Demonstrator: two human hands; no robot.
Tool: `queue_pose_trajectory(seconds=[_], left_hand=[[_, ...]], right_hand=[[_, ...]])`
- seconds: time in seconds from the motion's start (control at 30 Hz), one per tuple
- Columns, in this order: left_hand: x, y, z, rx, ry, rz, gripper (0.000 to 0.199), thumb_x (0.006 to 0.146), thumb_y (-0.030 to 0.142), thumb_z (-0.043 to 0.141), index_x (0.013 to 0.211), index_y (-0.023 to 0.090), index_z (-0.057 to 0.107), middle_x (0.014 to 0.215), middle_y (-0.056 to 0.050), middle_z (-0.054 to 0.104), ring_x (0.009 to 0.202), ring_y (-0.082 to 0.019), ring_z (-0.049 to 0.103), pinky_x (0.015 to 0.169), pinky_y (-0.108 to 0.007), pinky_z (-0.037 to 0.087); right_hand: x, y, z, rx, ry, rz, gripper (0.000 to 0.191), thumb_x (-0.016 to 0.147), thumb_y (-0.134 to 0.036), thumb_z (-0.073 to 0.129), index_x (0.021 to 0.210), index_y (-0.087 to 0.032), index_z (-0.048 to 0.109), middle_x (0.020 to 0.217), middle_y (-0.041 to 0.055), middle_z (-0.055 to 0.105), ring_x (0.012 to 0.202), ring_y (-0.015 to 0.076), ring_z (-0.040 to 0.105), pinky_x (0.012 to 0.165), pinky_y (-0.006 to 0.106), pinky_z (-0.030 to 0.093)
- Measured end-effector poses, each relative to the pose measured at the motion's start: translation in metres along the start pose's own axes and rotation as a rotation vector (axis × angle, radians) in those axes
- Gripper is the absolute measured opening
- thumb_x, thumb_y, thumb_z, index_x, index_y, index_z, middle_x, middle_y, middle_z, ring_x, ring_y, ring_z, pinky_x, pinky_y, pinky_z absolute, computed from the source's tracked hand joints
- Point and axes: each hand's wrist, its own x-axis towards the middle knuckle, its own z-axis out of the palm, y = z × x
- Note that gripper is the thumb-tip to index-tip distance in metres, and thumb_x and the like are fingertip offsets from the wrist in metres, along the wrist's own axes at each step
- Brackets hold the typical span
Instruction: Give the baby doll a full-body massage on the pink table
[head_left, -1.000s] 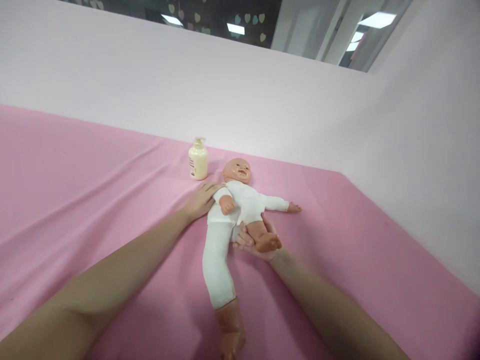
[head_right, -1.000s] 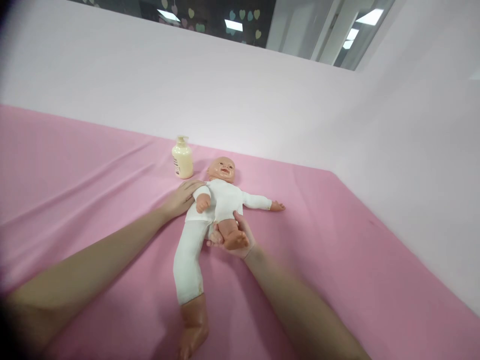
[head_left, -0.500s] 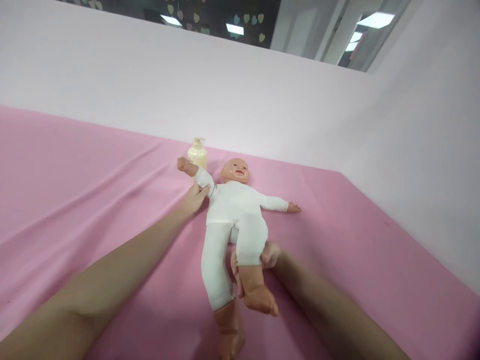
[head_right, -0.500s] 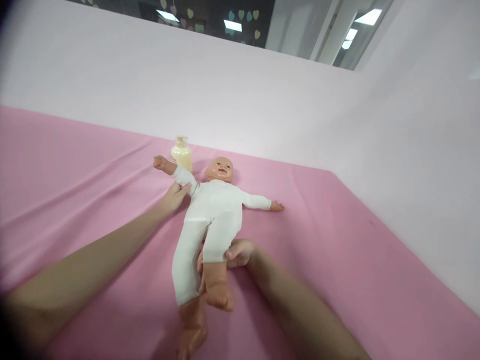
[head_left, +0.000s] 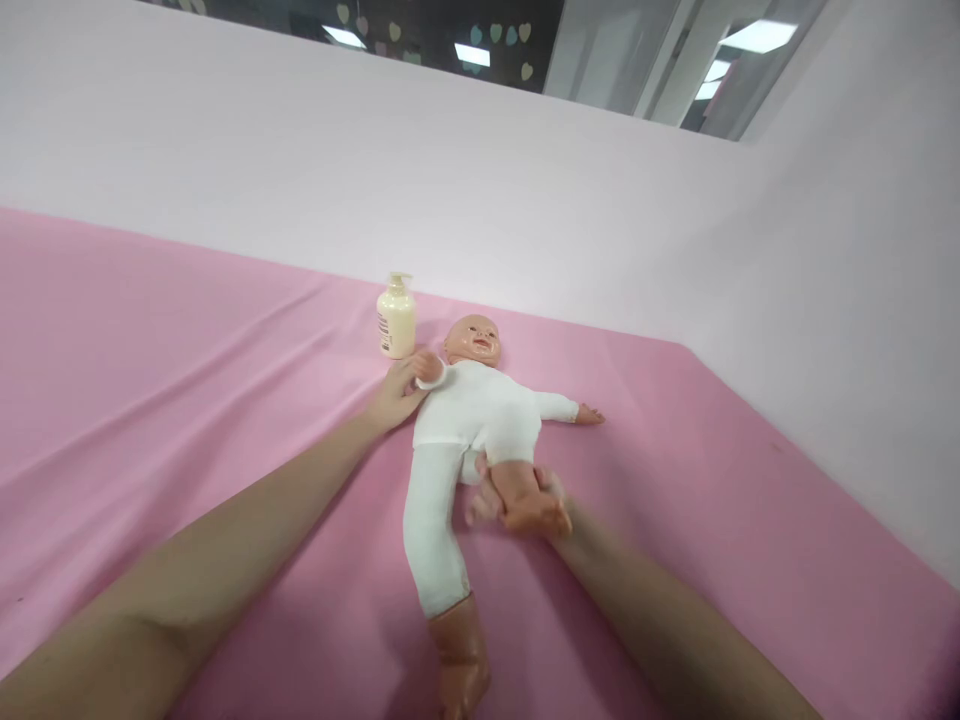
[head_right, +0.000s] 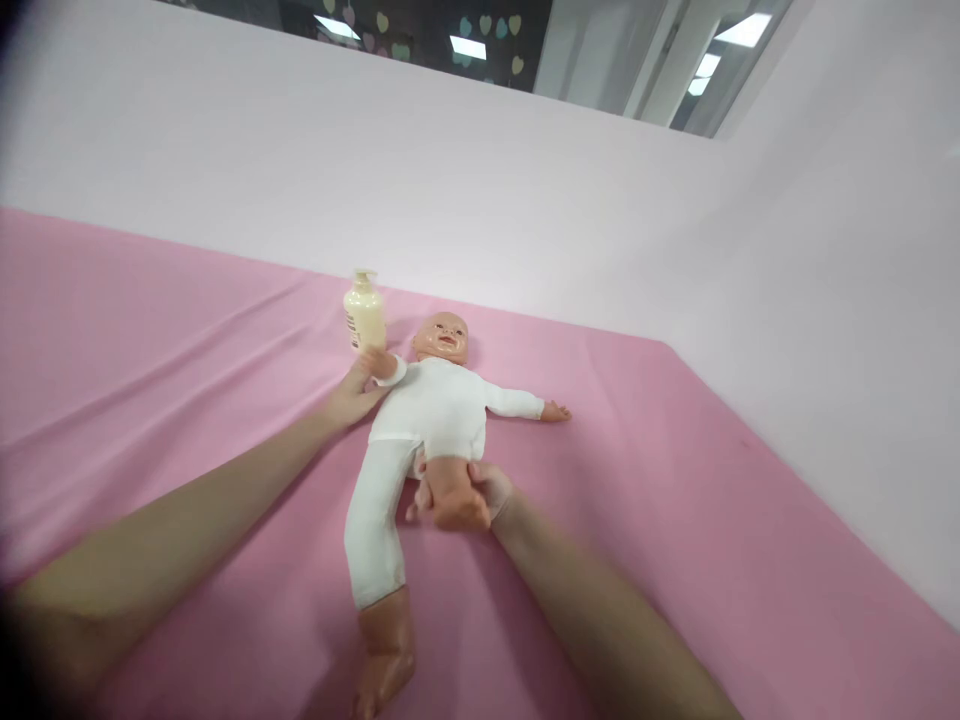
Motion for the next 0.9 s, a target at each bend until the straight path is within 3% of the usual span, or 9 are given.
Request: queue_pose_trajectory(seconds=[0.1,0.23,0.47,0.57,0.67,0.8,0.9], left_hand=[[-0.002,0.005,-0.003,0.121,-0.095,0.159,0.045,0.089,0.020,0.049,0.131,0.021,0.064,0.136,-0.011,0.062,0.129,-0.028,0.052,0.116,-0.048,0.038],[-0.003,0.009,-0.006,0.157,-0.087,0.144,0.051,0.084,0.014,0.046,0.131,0.021,0.063,0.136,-0.010,0.062,0.130,-0.027,0.052,0.116,-0.045,0.038],[0.003,0.004,-0.001,-0.085,0.010,-0.018,0.033,0.089,0.039,0.059,0.113,0.017,0.068,0.115,-0.012,0.071,0.110,-0.030,0.063,0.103,-0.046,0.048],[0.004,-0.003,0.003,-0.227,0.099,-0.185,0.033,0.089,0.044,0.057,0.102,0.016,0.067,0.106,-0.012,0.073,0.104,-0.030,0.066,0.099,-0.045,0.051],[0.002,-0.007,0.004,-0.318,0.201,-0.308,0.037,0.090,0.048,0.057,0.109,0.017,0.064,0.112,-0.011,0.072,0.111,-0.030,0.064,0.103,-0.044,0.048],[0.001,-0.007,0.003,-0.328,0.207,-0.358,0.040,0.091,0.049,0.056,0.113,0.016,0.062,0.117,-0.013,0.070,0.116,-0.030,0.063,0.105,-0.046,0.046],[0.001,-0.006,0.004,-0.250,0.187,-0.297,0.041,0.091,0.046,0.056,0.117,0.015,0.062,0.118,-0.014,0.069,0.112,-0.031,0.064,0.103,-0.049,0.048]], right_hand=[[0.005,-0.004,0.004,0.162,0.193,-0.143,0.056,0.073,-0.064,0.069,0.105,-0.018,0.063,0.071,-0.0018,0.059,0.068,0.0154,0.054,0.084,0.036,0.048],[0.009,-0.008,0.009,0.132,0.281,-0.146,0.048,0.080,-0.059,0.063,0.104,-0.017,0.065,0.072,-0.0006,0.058,0.067,0.0159,0.051,0.081,0.037,0.045],[0.002,0.003,0.001,0.023,-0.067,0.015,0.073,0.072,-0.061,0.076,0.123,-0.012,0.057,0.092,0.0084,0.070,0.081,0.0189,0.064,0.081,0.033,0.048],[0.002,0.001,0.000,-0.087,-0.268,0.170,0.070,0.071,-0.056,0.081,0.118,-0.011,0.058,0.100,0.0132,0.071,0.088,0.0213,0.067,0.085,0.034,0.050],[0.004,-0.004,0.002,-0.192,-0.405,0.324,0.069,0.069,-0.053,0.086,0.115,-0.010,0.058,0.098,0.0144,0.071,0.095,0.0248,0.070,0.091,0.035,0.050],[0.004,-0.003,-0.001,-0.209,-0.449,0.335,0.074,0.065,-0.057,0.088,0.113,-0.009,0.058,0.092,0.0122,0.071,0.091,0.0245,0.070,0.090,0.036,0.051],[0.001,0.004,-0.004,-0.116,-0.354,0.234,0.074,0.061,-0.066,0.085,0.105,-0.012,0.060,0.086,0.0091,0.070,0.077,0.0201,0.066,0.079,0.035,0.051]])
